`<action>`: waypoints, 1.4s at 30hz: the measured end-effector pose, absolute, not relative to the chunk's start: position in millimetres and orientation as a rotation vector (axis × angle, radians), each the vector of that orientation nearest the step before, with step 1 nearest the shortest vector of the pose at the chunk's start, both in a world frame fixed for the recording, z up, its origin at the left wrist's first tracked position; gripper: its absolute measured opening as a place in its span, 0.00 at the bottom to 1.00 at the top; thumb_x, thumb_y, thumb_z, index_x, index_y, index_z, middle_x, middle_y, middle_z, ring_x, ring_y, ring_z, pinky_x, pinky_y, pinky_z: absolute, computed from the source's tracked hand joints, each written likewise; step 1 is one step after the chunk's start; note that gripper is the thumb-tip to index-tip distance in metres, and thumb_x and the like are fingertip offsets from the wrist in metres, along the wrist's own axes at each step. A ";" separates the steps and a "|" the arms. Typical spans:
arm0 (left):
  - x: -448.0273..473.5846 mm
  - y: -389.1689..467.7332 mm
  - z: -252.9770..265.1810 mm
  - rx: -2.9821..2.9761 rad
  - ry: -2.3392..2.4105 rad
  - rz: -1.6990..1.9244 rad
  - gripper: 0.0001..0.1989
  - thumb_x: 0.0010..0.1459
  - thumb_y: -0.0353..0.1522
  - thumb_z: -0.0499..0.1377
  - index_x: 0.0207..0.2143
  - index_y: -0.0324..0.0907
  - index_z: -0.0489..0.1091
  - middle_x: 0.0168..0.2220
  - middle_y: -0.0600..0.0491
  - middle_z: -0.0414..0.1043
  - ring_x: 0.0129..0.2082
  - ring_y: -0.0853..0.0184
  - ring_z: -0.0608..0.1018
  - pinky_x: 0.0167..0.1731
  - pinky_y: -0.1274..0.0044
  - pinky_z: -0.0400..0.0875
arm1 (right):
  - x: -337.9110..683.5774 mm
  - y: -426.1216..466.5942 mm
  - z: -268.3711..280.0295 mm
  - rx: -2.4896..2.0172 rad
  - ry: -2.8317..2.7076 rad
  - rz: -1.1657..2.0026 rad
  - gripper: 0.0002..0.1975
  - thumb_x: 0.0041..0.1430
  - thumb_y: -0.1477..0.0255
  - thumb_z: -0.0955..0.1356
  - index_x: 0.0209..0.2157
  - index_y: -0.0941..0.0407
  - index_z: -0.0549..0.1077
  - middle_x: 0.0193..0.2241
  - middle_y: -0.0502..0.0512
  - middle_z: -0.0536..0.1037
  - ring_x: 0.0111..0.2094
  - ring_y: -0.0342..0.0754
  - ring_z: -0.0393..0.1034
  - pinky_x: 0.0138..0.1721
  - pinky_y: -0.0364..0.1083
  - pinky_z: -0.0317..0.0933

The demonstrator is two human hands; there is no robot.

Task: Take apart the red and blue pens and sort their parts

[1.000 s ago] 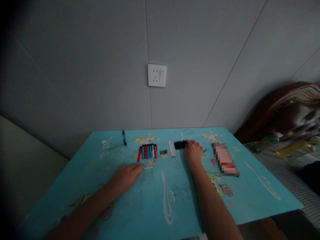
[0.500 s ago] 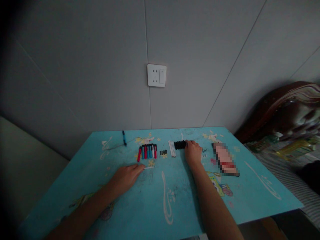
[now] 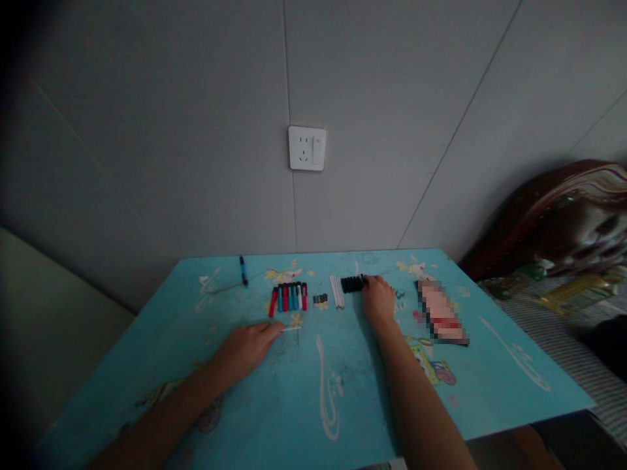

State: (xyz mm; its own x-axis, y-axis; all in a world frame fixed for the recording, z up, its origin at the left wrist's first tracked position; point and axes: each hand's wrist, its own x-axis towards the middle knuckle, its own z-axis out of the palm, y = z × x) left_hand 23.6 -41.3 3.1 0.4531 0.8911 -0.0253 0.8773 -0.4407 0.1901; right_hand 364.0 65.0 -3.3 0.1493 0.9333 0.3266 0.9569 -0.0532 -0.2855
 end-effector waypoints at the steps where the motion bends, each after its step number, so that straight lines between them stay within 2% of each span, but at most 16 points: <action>1: 23.6 -41.1 2.9 2.540 1.562 0.109 0.15 0.68 0.31 0.46 0.49 0.49 0.69 0.38 0.50 0.75 0.37 0.62 0.78 0.37 0.74 0.69 | 364.3 64.7 -3.3 -1.996 -1.804 -0.077 0.19 0.62 0.76 0.61 0.52 0.55 0.74 0.49 0.59 0.76 0.46 0.51 0.71 0.51 0.46 0.58; 9: 23.8 -42.1 3.5 2.595 1.577 0.074 0.14 0.68 0.32 0.45 0.48 0.49 0.68 0.37 0.51 0.75 0.35 0.62 0.78 0.35 0.74 0.68 | 365.3 65.8 -4.3 -1.993 -1.816 -0.090 0.17 0.62 0.75 0.61 0.47 0.57 0.77 0.48 0.59 0.76 0.45 0.51 0.72 0.51 0.45 0.58; 19: 23.9 -42.5 5.4 2.589 1.581 0.072 0.15 0.68 0.32 0.45 0.49 0.49 0.68 0.38 0.51 0.75 0.35 0.61 0.78 0.35 0.73 0.68 | 363.1 66.2 -4.7 -1.994 -1.833 -0.092 0.17 0.62 0.77 0.61 0.48 0.58 0.76 0.47 0.60 0.76 0.46 0.50 0.71 0.52 0.43 0.57; 23: 25.2 -42.2 2.1 2.637 1.580 0.096 0.16 0.68 0.31 0.45 0.52 0.50 0.68 0.42 0.50 0.73 0.36 0.63 0.77 0.36 0.73 0.68 | 361.5 63.5 -3.2 -2.007 -1.818 -0.103 0.16 0.62 0.75 0.62 0.47 0.58 0.76 0.47 0.60 0.76 0.46 0.50 0.70 0.51 0.44 0.57; 26: 24.9 -41.1 0.5 2.686 1.548 0.117 0.20 0.66 0.28 0.47 0.56 0.52 0.65 0.47 0.50 0.70 0.40 0.64 0.75 0.39 0.74 0.68 | 359.6 61.0 -0.4 -2.013 -1.802 -0.110 0.16 0.63 0.74 0.61 0.48 0.57 0.76 0.48 0.61 0.75 0.46 0.51 0.69 0.52 0.46 0.56; 29: 23.8 -40.1 0.1 2.755 1.482 0.154 0.24 0.65 0.26 0.47 0.61 0.53 0.61 0.46 0.51 0.70 0.46 0.62 0.71 0.46 0.72 0.65 | 356.5 58.6 3.7 -1.958 -1.789 -0.124 0.17 0.64 0.73 0.60 0.48 0.57 0.76 0.49 0.60 0.75 0.48 0.52 0.67 0.54 0.47 0.55; 32: 25.4 -41.3 2.8 2.797 1.445 0.195 0.24 0.67 0.26 0.47 0.63 0.51 0.59 0.46 0.50 0.71 0.47 0.60 0.70 0.48 0.69 0.64 | 352.3 54.7 8.0 -1.828 -1.775 -0.123 0.18 0.64 0.73 0.59 0.48 0.58 0.76 0.49 0.61 0.75 0.49 0.53 0.67 0.54 0.49 0.55; 38: 35.0 -51.8 26.0 2.933 1.401 0.251 0.20 0.68 0.29 0.46 0.61 0.44 0.60 0.55 0.45 0.67 0.53 0.58 0.68 0.53 0.66 0.62 | 346.0 42.0 18.4 -1.501 -1.725 -0.070 0.19 0.66 0.70 0.57 0.50 0.60 0.74 0.47 0.63 0.77 0.49 0.52 0.68 0.55 0.51 0.58; 42: 15.5 -79.2 39.7 2.880 1.497 0.281 0.17 0.68 0.31 0.48 0.57 0.42 0.65 0.53 0.46 0.69 0.53 0.59 0.69 0.54 0.65 0.62 | 337.6 22.7 34.1 -1.324 -1.694 -0.061 0.20 0.66 0.67 0.58 0.53 0.60 0.71 0.49 0.63 0.76 0.50 0.52 0.70 0.55 0.52 0.60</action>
